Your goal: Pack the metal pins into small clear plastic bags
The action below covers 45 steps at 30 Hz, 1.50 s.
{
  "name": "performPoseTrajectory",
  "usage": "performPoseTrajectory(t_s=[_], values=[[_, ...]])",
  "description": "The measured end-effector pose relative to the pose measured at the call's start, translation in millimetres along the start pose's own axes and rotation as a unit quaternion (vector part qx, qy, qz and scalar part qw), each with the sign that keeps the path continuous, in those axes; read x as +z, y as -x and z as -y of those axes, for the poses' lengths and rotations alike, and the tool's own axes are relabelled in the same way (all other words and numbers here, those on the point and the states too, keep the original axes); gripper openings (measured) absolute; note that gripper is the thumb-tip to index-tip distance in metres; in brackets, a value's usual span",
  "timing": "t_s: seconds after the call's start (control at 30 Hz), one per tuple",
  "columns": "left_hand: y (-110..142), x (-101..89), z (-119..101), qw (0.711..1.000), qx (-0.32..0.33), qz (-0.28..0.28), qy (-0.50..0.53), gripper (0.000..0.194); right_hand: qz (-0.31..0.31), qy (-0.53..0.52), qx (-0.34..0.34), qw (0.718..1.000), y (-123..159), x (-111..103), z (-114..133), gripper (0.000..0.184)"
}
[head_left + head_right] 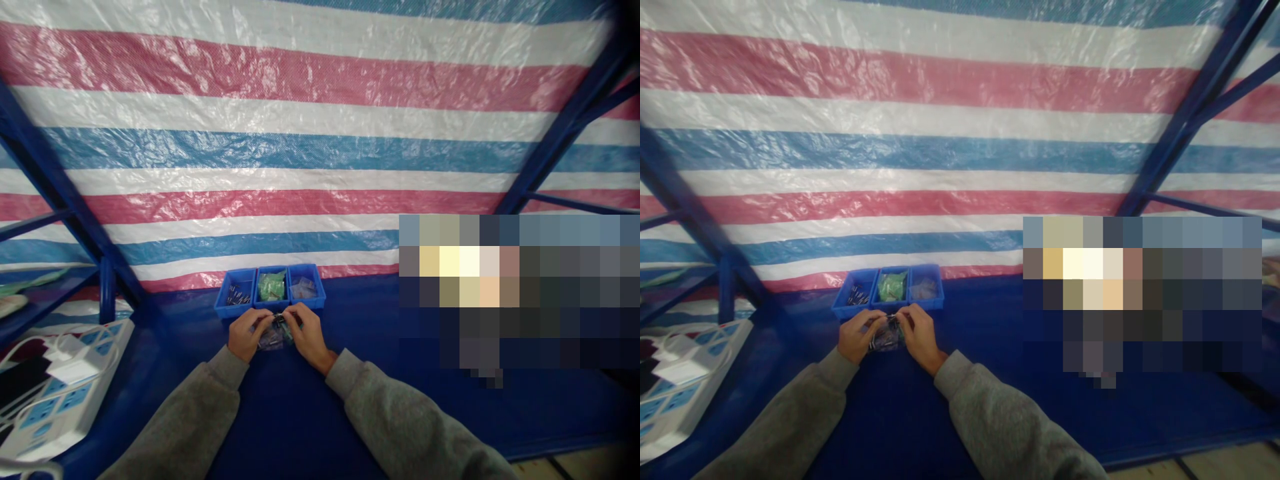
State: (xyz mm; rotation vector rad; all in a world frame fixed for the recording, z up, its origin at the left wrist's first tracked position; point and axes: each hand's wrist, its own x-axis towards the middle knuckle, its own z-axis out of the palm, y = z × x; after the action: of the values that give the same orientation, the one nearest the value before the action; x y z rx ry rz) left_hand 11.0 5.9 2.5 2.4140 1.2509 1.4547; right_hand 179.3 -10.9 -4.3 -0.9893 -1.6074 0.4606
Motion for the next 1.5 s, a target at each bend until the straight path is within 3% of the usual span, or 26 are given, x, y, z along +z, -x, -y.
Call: performPoseTrajectory(t_s=[0.27, 0.5, 0.73, 0.87, 1.0, 1.2, 1.3, 1.5], values=[[-2, -2.6, 0, 1.0, 0.002, -0.007, -0.018, 0.023, 0.012, -0.005, -0.019, 1.0, 0, -1, 3, 0.019], [-1, -3.6, -5, 0.999, 0.035, 0.013, -0.01, 0.018, 0.012, -0.002, -0.026, 1.0, -1, 0, 2, 0.021], [-10, -20.2, 12, 0.984, 0.042, -0.146, -0.089, 0.011, -0.007, 0.02, -0.007, 1.0, 0, 0, -2, 0.024], [-18, -29.6, 29, 0.971, 0.023, -0.176, -0.16, 0.011, -0.006, 0.046, -0.008, 0.999, 0, 3, -7, 0.017], [-20, -29.4, 35, 0.962, -0.007, -0.157, -0.221, 0.014, 0.034, 0.105, -0.014, 0.994, 1, 4, -9, 0.013], [-18, -22.5, 32, 0.96, -0.046, -0.064, -0.27, 0.024, 0.178, 0.219, -0.042, 0.958, 4, 1, -3, 0.007], [-17, -20.2, 31, 0.97, -0.008, -0.035, -0.241, 0.02, 0.219, 0.26, -0.061, 0.938, 4, 1, -2, 0.01], [-12, -14.2, 26, 0.986, 0.08, 0.003, -0.146, 0.017, 0.244, 0.291, -0.079, 0.922, 4, 2, -3, 0.005]])
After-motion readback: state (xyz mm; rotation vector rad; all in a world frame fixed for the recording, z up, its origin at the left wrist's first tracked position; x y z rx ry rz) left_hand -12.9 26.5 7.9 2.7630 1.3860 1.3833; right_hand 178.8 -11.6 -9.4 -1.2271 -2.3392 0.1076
